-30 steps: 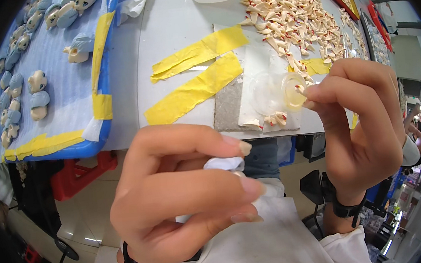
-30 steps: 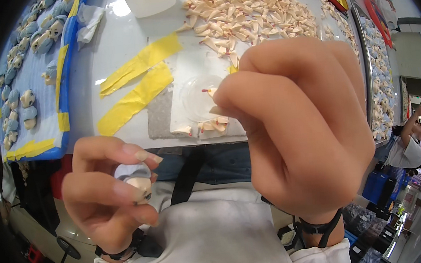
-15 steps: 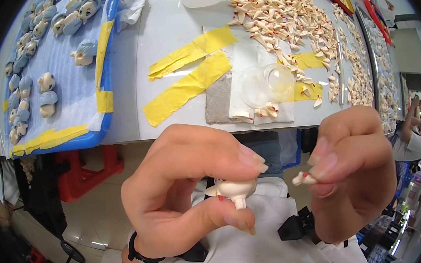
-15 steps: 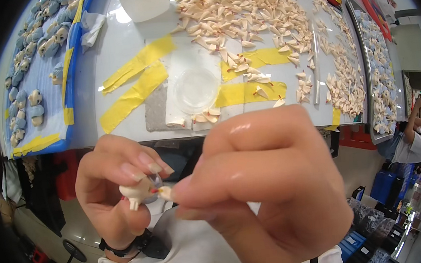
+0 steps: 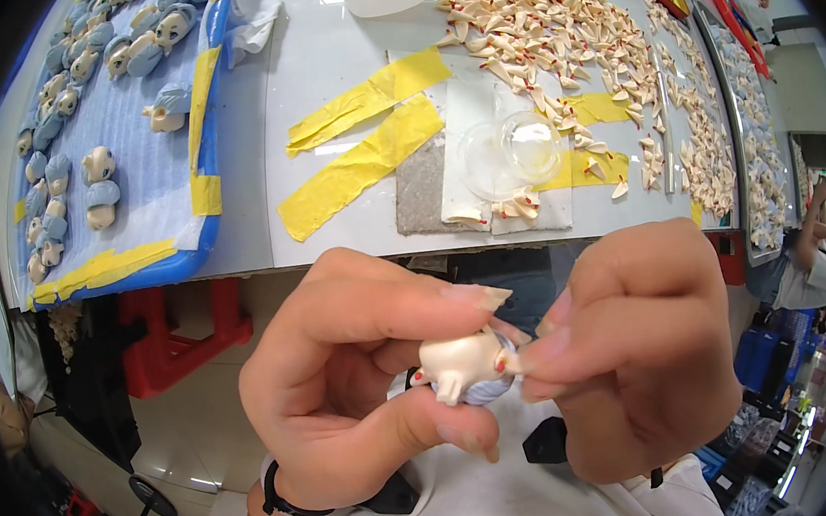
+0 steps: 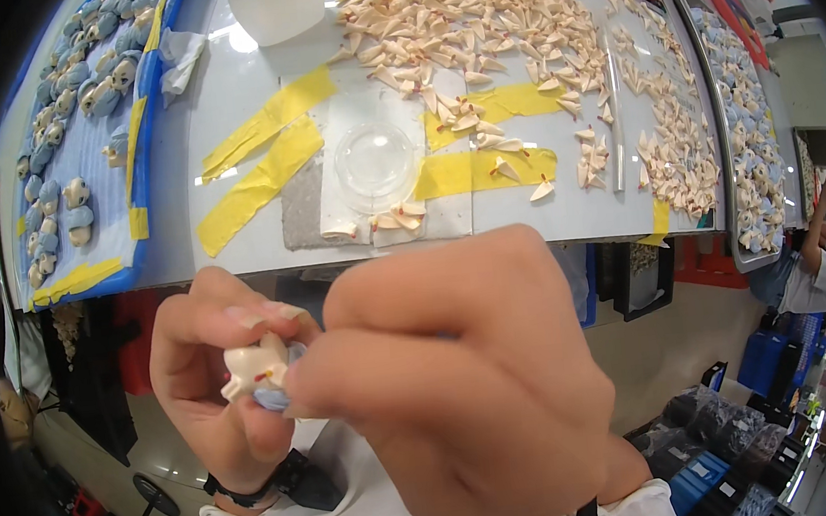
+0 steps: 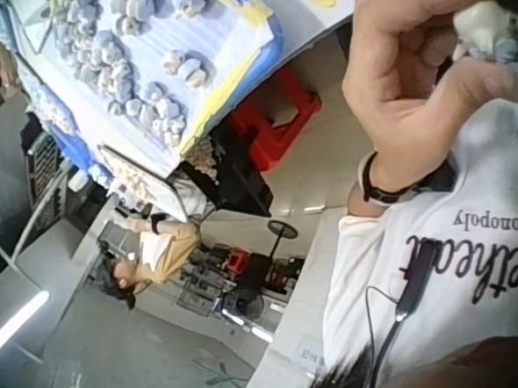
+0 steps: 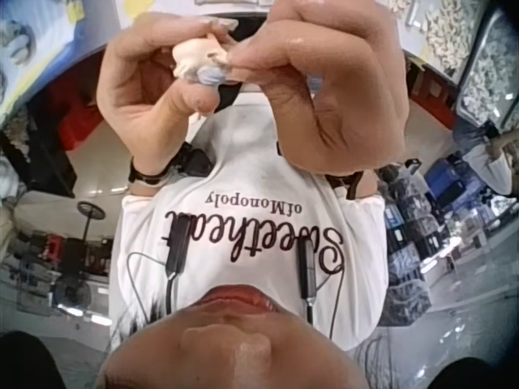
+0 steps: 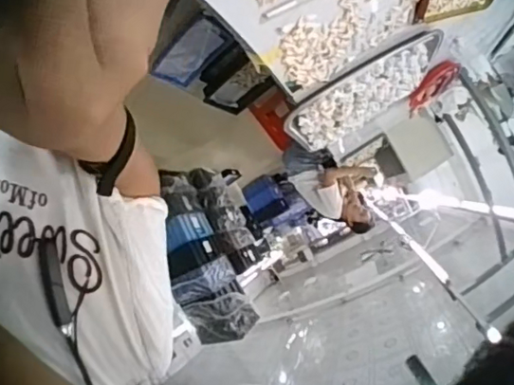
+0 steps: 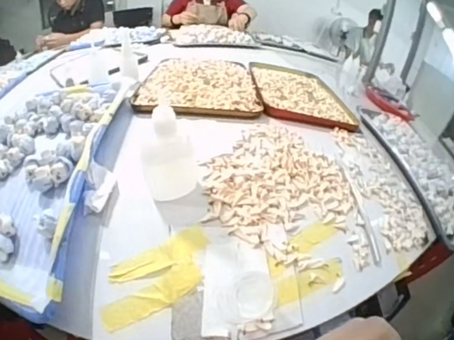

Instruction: The person assembles hair onto small doll heads by hand. They pick up individual hair strands from a tray, apply glue to the doll head, and insert the strands into the head one by one. The person repeats this process for multiple doll heads, placing finished units on a blue tray.

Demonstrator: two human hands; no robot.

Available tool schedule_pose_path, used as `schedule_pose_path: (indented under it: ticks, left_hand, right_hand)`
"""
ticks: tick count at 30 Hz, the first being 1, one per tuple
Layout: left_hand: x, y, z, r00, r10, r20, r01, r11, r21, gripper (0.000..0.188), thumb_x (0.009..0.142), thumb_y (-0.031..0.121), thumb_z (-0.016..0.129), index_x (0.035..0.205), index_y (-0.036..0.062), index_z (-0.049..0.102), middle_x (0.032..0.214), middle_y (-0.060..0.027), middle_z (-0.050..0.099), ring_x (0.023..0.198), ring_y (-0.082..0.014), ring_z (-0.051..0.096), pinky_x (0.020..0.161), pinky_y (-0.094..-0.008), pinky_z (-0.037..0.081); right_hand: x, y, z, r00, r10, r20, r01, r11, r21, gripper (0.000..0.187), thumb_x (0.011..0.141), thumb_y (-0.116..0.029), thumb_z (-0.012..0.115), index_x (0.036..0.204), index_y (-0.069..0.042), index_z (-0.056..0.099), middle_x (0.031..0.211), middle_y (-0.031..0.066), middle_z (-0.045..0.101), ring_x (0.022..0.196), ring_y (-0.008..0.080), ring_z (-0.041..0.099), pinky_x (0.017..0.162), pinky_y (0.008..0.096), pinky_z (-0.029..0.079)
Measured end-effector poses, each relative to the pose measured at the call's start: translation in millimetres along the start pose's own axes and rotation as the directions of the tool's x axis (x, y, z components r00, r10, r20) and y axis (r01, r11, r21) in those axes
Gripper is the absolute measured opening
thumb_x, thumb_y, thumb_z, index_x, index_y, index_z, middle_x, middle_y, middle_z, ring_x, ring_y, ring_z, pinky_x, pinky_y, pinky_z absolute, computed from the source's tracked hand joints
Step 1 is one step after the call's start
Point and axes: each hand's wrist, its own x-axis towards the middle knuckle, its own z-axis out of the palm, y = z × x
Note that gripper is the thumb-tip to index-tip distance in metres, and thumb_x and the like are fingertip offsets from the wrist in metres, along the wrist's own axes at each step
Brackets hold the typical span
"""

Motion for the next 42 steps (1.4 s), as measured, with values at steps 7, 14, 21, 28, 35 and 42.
schedule_pose_path:
  ticks: [7,14,21,28,35,42]
  left_hand:
    - [-5,2,0,0.998,-0.016,-0.064,0.019,0.998,0.052,0.045,0.072,0.031,0.072,0.096,0.0005,0.050,0.086,-0.0094,0.055,0.075,-0.0100,0.052,0.067,-0.0229,0.044]
    - [7,13,10,0.825,0.545,0.150,-0.506,0.594,0.625,0.032,0.056,0.004,0.077,0.084,0.0007,0.061,0.086,-0.0127,0.058,0.076,-0.0218,0.059,0.059,-0.0282,0.051]
    - [15,49,-18,0.816,0.307,0.490,-0.484,-0.099,0.869,0.037,0.085,0.032,0.054,0.104,0.0009,0.053,0.100,-0.0156,0.055,0.093,-0.0289,0.051,0.080,-0.0355,0.042]
    - [36,101,-135,0.967,0.220,-0.125,0.151,-0.107,0.983,0.047,0.089,0.030,0.046,0.128,0.0050,0.038,0.131,-0.0121,0.037,0.121,-0.0234,0.035,0.099,-0.0365,0.028]
    - [42,108,-155,0.951,0.085,-0.297,0.308,-0.179,0.935,0.051,0.088,0.036,0.048,0.130,0.0083,0.038,0.131,-0.0138,0.038,0.123,-0.0258,0.034,0.100,-0.0387,0.027]
    - [61,113,-174,0.886,0.210,-0.414,0.464,-0.423,0.778,0.044,0.086,0.029,0.052,0.123,0.0064,0.042,0.112,-0.0168,0.048,0.099,-0.0253,0.048,0.084,-0.0343,0.039]
  right_hand:
    - [10,-7,-5,0.992,-0.073,0.105,0.093,0.975,-0.203,0.017,0.062,0.001,0.066,0.074,-0.009,0.059,0.067,0.0024,0.051,0.053,0.0122,0.044,0.052,0.0242,0.033]
    - [12,1,-29,0.948,0.152,0.280,-0.235,0.927,0.292,0.045,0.068,-0.029,0.075,0.097,-0.004,0.053,0.090,0.0106,0.051,0.074,0.0159,0.050,0.066,0.0264,0.042]
    - [12,12,-76,0.885,0.408,0.224,-0.450,0.873,0.189,0.025,0.074,-0.009,0.066,0.095,0.002,0.057,0.096,0.0094,0.057,0.087,0.0172,0.054,0.077,0.0274,0.043]
    - [-18,115,-251,0.857,0.474,-0.205,-0.463,0.530,-0.711,0.018,0.077,-0.003,0.052,0.094,-0.002,0.056,0.092,0.0061,0.056,0.078,0.0125,0.054,0.072,0.0235,0.041]
    - [-18,112,-256,0.891,0.372,-0.258,-0.385,0.321,-0.865,0.022,0.072,-0.002,0.054,0.094,-0.002,0.055,0.099,0.0112,0.055,0.088,0.0258,0.054,0.076,0.0313,0.042]
    - [37,102,-175,0.917,0.398,-0.017,-0.315,0.698,-0.643,0.018,0.070,-0.005,0.058,0.087,-0.002,0.056,0.086,0.0104,0.058,0.080,0.0224,0.055,0.067,0.0293,0.042]
